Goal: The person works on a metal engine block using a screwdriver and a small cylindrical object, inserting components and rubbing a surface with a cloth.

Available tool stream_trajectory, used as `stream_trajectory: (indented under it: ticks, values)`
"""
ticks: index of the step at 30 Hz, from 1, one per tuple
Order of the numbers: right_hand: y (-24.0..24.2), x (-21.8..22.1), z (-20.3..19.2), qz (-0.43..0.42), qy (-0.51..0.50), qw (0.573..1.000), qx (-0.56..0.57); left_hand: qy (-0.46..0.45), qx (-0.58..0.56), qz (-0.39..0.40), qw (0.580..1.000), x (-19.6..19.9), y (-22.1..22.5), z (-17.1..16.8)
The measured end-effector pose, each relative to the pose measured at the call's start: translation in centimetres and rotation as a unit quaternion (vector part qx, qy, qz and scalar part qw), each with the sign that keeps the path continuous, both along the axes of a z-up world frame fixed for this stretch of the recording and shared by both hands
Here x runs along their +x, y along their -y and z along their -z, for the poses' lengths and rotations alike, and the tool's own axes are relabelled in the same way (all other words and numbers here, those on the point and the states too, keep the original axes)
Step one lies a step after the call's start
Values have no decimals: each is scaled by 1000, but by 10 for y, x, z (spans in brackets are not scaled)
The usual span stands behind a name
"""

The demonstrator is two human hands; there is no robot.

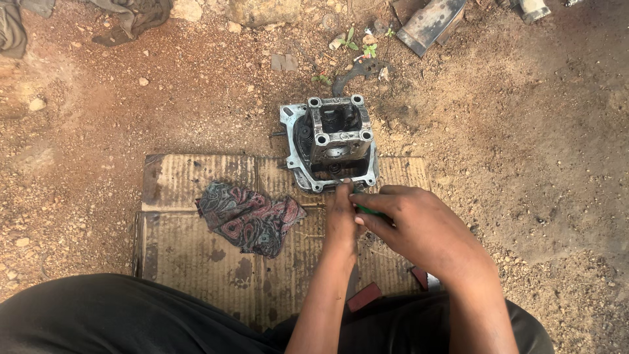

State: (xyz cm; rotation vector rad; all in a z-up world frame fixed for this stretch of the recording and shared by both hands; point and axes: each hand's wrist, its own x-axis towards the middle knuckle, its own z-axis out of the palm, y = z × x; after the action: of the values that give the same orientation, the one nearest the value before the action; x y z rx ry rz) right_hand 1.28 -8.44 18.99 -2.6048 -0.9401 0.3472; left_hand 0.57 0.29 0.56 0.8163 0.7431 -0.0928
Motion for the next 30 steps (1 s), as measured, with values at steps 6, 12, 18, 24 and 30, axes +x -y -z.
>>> stream_trajectory:
  ticks: [6,12,18,24,30]
  values:
    - [2,-1,1,32,-29,999,-8,78,-5,-10,997,2,2,4]
    - [-6,3,24,21,43,996,79,111,-24,6,993,-2,-6,-8]
    - [-12,13,56,65,20,989,130,-7,32,-80,996,-6,-5,-18]
    - [-20,41,114,127,111,931,324,92,429,-219,871,7,-68,-33]
    - [-19,62,122,148,-105,759,625,241,571,-18,785,109,-131,-58]
